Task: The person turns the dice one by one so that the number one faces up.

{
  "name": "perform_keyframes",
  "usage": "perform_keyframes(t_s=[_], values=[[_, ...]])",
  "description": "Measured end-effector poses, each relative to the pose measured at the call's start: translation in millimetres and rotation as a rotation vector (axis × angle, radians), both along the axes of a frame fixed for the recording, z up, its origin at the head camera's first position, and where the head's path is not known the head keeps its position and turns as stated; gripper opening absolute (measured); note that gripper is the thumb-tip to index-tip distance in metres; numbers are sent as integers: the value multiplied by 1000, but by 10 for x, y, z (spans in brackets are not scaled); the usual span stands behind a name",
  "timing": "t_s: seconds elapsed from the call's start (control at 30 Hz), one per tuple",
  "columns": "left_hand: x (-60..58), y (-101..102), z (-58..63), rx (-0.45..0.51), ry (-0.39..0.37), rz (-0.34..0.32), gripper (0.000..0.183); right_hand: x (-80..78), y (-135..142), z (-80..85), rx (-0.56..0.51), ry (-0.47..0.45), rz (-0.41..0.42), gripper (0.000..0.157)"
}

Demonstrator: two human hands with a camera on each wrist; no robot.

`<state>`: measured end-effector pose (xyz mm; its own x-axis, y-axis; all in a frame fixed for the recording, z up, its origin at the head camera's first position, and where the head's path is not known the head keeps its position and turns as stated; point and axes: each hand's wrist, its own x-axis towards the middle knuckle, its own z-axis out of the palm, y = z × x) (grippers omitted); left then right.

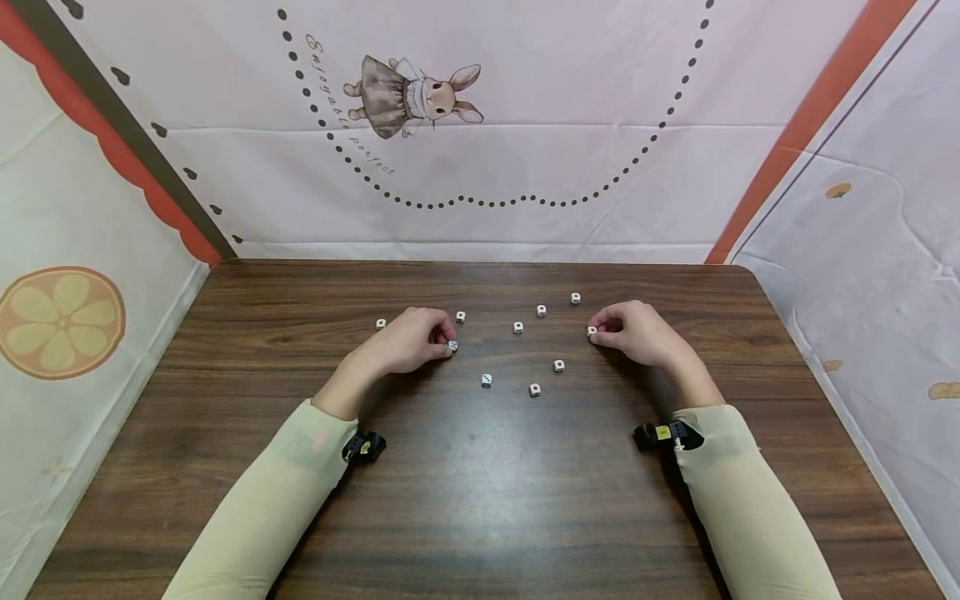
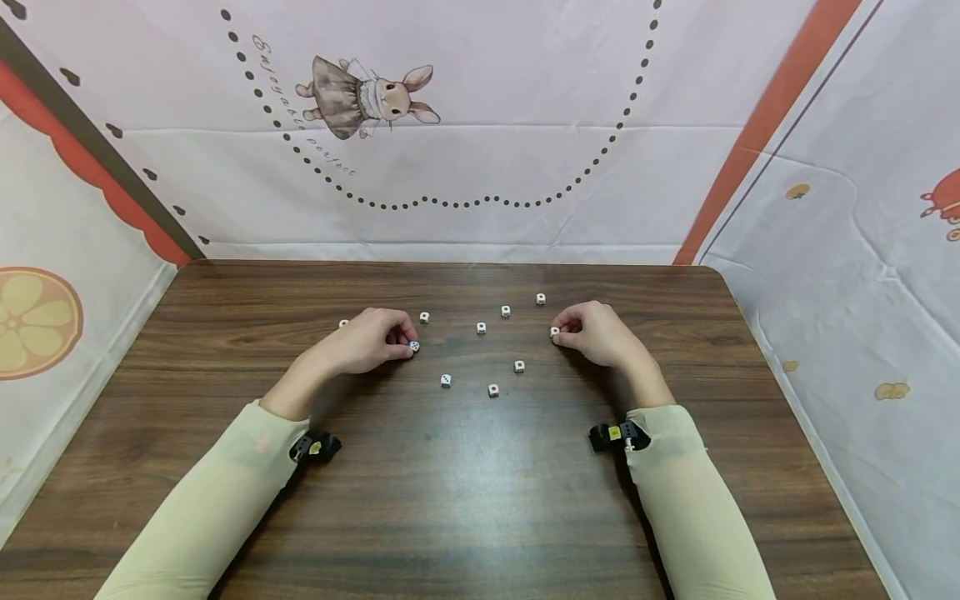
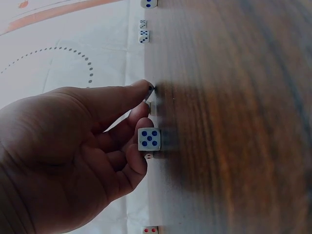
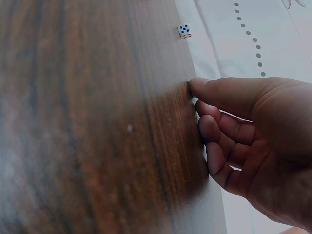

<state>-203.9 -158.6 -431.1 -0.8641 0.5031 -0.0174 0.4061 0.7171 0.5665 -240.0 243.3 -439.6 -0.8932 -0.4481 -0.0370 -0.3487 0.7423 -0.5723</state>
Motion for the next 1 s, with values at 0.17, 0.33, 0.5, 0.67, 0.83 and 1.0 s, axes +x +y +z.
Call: perform_keyframes(t_s=[0.17,0.33,0.5,0.67,0.83,1.0], values=[[1,-4,7,-13,-15,4,11,1,-4,6,-1,-1,-3,11],[-1,-8,5,-21,-23,6,12,2,-4,3,-4,-1,-7,12],[4,-11,12,-33,-22,8,12,4,-4,-2,-7,-1,-7,12],[4,-16,8,-32,-23,14,12,12,-9,6,-8,-4,-8,12],[-2,-21,-3,-17,-19,13,15,15,-11,12,-7,-2,-6,11],[-8,-20,-5,-1,-2,-2,15,17,-7,14,-9,-4,-9,11]])
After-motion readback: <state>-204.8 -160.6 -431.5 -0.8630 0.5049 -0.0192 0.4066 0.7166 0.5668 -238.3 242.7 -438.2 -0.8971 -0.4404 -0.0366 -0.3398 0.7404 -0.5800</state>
